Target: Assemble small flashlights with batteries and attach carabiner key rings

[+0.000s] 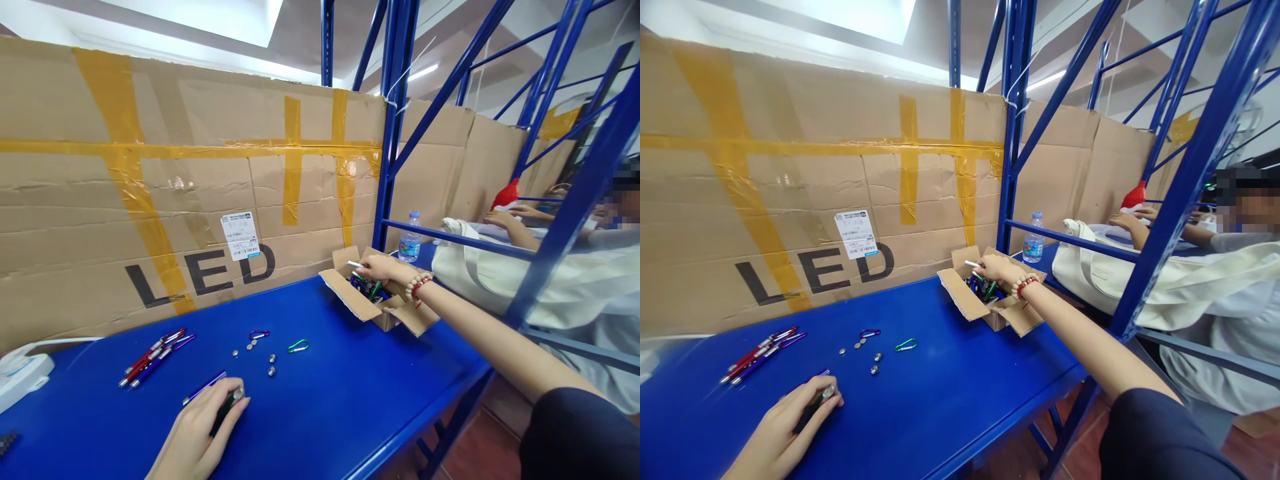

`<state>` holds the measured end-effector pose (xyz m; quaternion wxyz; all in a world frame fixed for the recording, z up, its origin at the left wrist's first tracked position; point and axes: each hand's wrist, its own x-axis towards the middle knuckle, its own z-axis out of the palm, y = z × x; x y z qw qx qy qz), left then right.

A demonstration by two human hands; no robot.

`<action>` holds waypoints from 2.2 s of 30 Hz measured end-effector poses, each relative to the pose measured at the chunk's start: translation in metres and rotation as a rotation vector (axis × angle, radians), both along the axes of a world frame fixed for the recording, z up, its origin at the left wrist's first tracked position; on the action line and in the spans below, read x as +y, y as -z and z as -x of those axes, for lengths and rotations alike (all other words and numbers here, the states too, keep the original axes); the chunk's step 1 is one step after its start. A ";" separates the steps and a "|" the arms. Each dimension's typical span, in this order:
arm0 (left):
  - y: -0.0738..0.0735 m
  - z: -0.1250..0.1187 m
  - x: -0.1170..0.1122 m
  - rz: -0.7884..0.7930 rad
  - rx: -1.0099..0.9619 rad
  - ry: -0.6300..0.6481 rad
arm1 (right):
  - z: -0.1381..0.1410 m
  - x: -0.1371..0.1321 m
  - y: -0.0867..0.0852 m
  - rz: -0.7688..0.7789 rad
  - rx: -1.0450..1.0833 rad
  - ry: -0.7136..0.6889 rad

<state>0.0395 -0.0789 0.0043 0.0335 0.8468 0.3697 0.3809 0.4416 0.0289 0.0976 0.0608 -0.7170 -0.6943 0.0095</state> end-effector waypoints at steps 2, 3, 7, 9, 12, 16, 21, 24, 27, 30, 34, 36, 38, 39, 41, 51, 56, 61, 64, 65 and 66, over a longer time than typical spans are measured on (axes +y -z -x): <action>0.001 0.002 0.002 -0.005 0.005 -0.017 | 0.019 -0.010 -0.008 -0.107 -0.032 -0.010; 0.001 0.003 0.003 -0.001 0.013 -0.025 | 0.031 -0.017 -0.010 -0.146 -0.039 -0.033; -0.002 0.006 0.007 0.089 0.044 -0.091 | 0.095 -0.054 -0.005 -0.089 -0.010 -0.301; -0.005 0.005 0.007 0.118 0.028 -0.138 | 0.129 -0.073 0.008 0.006 -0.027 -0.595; -0.010 0.005 0.007 0.125 0.025 -0.153 | 0.170 -0.089 0.033 -0.049 -0.126 -0.795; -0.014 0.007 0.009 0.135 0.051 -0.140 | 0.201 -0.087 0.052 -0.099 -0.211 -0.837; -0.013 0.016 0.015 0.117 0.209 -0.091 | 0.203 -0.075 0.056 -0.175 -0.121 -0.763; -0.009 0.019 0.019 0.041 0.383 -0.049 | 0.197 -0.069 0.061 -0.253 -0.046 -0.706; -0.008 0.021 0.021 0.012 0.475 -0.025 | 0.191 -0.065 0.067 -0.277 -0.007 -0.686; -0.014 0.022 0.019 0.018 0.542 0.005 | 0.187 -0.065 0.071 -0.294 0.037 -0.670; -0.021 0.024 0.018 0.012 0.567 0.101 | 0.186 -0.069 0.070 -0.310 0.121 -0.675; -0.023 0.025 0.018 0.008 0.533 0.124 | 0.187 -0.070 0.069 -0.294 0.140 -0.700; -0.025 0.025 0.017 0.016 0.493 0.117 | 0.187 -0.071 0.068 -0.264 0.145 -0.731; -0.026 0.026 0.017 0.021 0.481 0.114 | 0.187 -0.071 0.068 -0.250 0.147 -0.743; -0.028 0.026 0.016 0.019 0.485 0.125 | 0.188 -0.072 0.069 -0.236 0.151 -0.755; -0.026 0.031 0.019 -0.142 0.607 0.091 | 0.189 -0.076 0.068 -0.219 0.178 -0.771; -0.027 0.034 0.019 -0.184 0.521 0.049 | 0.185 -0.074 0.067 -0.267 0.261 -0.737; -0.033 0.028 0.017 -0.165 0.215 -0.088 | 0.185 -0.072 0.068 -0.293 0.531 -0.710; -0.034 0.019 0.014 -0.035 0.069 -0.092 | 0.193 -0.077 0.069 -0.223 0.650 -0.811; -0.034 0.015 0.013 0.009 0.033 -0.087 | 0.197 -0.079 0.069 -0.204 0.671 -0.848; -0.034 0.012 0.012 0.043 -0.002 -0.087 | 0.201 -0.082 0.068 -0.196 0.679 -0.877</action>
